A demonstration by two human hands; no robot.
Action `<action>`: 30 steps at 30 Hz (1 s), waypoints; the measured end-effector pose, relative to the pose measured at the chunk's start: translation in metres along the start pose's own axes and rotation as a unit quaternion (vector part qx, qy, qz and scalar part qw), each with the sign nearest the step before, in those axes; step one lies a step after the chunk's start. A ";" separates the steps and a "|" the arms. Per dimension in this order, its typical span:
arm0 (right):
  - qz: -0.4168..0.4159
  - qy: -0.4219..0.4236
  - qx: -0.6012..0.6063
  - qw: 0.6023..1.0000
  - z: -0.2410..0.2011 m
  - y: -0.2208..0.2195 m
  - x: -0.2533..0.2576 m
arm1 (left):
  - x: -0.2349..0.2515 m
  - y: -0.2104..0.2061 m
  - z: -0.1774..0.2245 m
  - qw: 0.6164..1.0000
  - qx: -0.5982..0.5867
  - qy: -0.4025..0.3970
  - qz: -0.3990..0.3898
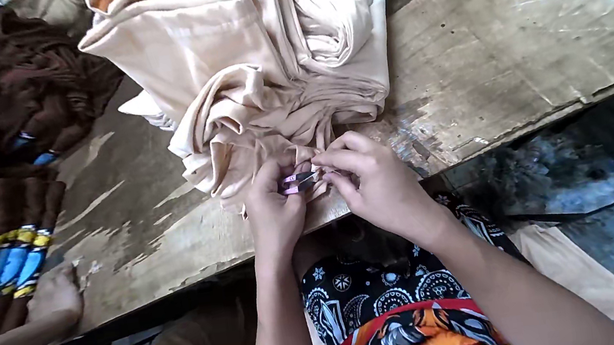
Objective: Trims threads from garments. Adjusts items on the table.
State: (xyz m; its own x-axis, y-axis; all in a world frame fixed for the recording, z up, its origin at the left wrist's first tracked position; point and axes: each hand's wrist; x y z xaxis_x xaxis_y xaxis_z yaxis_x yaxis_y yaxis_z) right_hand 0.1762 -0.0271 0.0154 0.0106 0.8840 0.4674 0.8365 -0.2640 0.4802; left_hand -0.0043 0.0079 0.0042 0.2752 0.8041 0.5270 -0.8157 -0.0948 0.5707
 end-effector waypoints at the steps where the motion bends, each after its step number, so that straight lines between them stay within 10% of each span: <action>1: 0.002 0.001 0.003 1.000 0.000 0.000 0.001 | 0.000 0.001 0.000 1.000 0.010 0.001 -0.003; 30: -0.004 -0.010 -0.035 0.999 -0.002 -0.003 -0.002 | 0.000 -0.004 -0.001 0.999 -0.008 0.010 0.030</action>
State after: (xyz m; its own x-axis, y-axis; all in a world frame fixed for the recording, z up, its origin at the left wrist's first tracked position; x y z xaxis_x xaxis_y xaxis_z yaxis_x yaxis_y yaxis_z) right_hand 0.1723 -0.0287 0.0143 0.0161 0.8935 0.4488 0.7965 -0.2828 0.5344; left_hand -0.0012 0.0088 0.0009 0.2162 0.8084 0.5475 -0.8389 -0.1331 0.5278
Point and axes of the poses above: each hand's wrist, its own x-axis towards the middle knuckle, its own y-axis out of the back of the hand, z = x × y, and after that the axes turned 5 degrees about -y, right-handed
